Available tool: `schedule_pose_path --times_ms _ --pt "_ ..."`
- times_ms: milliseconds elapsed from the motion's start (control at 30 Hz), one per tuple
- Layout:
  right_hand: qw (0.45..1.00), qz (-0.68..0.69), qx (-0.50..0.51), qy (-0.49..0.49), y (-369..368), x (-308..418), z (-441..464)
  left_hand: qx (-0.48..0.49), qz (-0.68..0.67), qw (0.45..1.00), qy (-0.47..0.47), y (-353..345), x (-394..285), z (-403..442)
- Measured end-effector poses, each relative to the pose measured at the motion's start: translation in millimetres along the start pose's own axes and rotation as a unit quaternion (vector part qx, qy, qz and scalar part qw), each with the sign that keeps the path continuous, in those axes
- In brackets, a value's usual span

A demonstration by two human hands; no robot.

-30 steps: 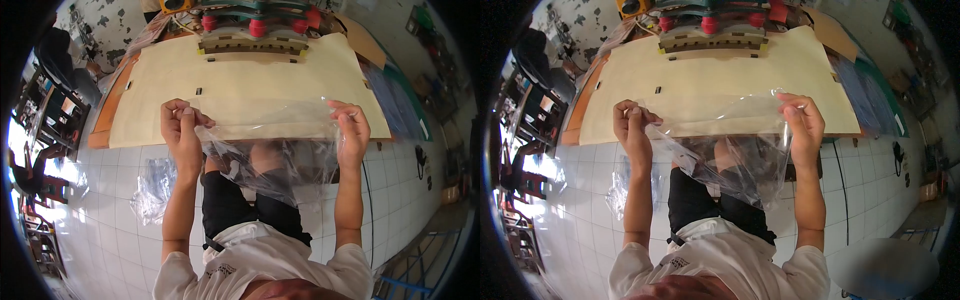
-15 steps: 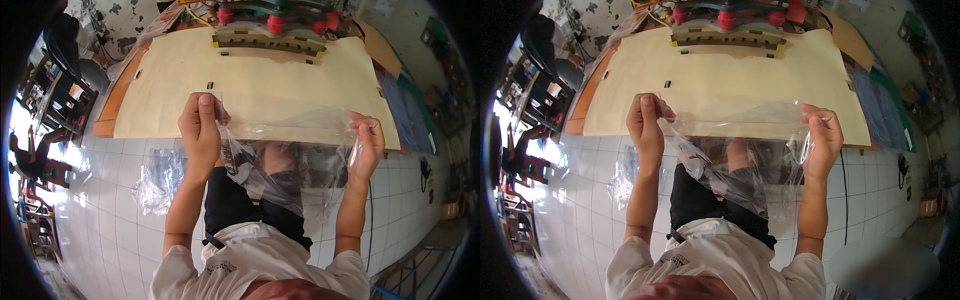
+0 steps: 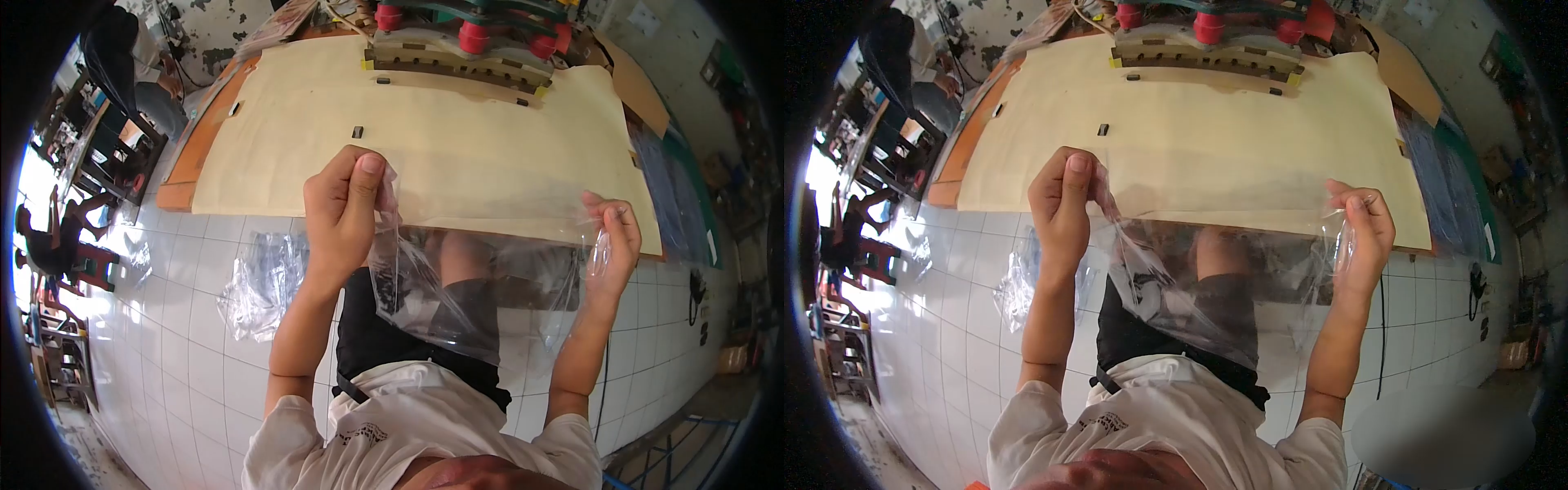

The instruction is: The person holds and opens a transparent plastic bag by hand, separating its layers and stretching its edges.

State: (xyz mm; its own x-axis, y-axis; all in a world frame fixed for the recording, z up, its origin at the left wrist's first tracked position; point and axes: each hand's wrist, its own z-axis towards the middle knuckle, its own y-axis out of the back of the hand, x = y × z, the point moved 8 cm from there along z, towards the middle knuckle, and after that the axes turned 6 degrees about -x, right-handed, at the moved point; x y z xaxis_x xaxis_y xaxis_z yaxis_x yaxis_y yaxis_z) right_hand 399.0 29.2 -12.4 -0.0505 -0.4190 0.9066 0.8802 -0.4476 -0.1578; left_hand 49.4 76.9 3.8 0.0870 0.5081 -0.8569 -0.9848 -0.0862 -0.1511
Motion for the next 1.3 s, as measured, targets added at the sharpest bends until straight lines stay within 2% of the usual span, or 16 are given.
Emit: schedule_pose_path --times_ms 100,167,200,233,267,300,367,400,467,500,567,700,867,1000,1100,1300 --pt "0.999 0.010 0.047 -0.026 -4 -5 2 0.017 0.003 0.999 0.029 -2 -2 -4" --pt "0.995 -0.095 0.004 -0.007 -5 4 1 0.019 0.025 0.999 0.017 -5 -8 -4" --pt "0.995 -0.095 0.004 -0.007 -8 9 1 0.019 0.024 0.999 0.017 -7 -12 -5" --pt "0.963 -0.233 -0.014 0.134 -13 35 -1 0.023 0.004 0.999 0.032 -10 -16 -6" --pt "0.892 -0.361 -0.032 0.269 -23 60 -9 0.028 -0.017 0.998 0.047 -12 -18 -8" --pt "0.892 -0.362 -0.032 0.269 -26 70 -12 0.029 -0.018 0.998 0.047 -13 -20 -8" --pt "0.845 -0.419 0.038 0.331 -50 94 -26 0.040 -0.009 0.998 0.052 -16 -23 -11" --pt "0.844 -0.421 0.037 0.330 -57 100 -30 0.042 -0.009 0.998 0.053 -18 -26 -12" --pt "0.823 -0.370 0.161 0.399 -91 110 -52 0.043 0.017 0.997 0.061 -21 -30 -14" --pt "0.823 -0.371 0.160 0.399 -98 113 -56 0.045 0.016 0.997 0.061 -22 -30 -15" --pt "0.769 -0.349 0.256 0.471 -126 118 -81 0.059 0.017 0.997 0.055 -25 -33 -17" --pt "0.751 -0.330 0.274 0.502 -158 115 -104 0.053 0.003 0.997 0.053 -27 -36 -20" --pt "0.736 -0.309 0.225 0.559 -173 111 -116 0.044 0.075 0.995 0.052 -22 -39 -26" --pt "0.734 -0.256 0.215 0.592 -172 116 -112 0.043 0.065 0.995 0.056 -19 -39 -27" --pt "0.757 -0.238 0.178 0.582 -168 122 -104 0.036 0.045 0.998 0.014 -18 -42 -26" --pt "0.765 -0.251 0.160 0.571 -166 121 -94 0.077 0.052 0.994 0.059 -23 -40 -33"
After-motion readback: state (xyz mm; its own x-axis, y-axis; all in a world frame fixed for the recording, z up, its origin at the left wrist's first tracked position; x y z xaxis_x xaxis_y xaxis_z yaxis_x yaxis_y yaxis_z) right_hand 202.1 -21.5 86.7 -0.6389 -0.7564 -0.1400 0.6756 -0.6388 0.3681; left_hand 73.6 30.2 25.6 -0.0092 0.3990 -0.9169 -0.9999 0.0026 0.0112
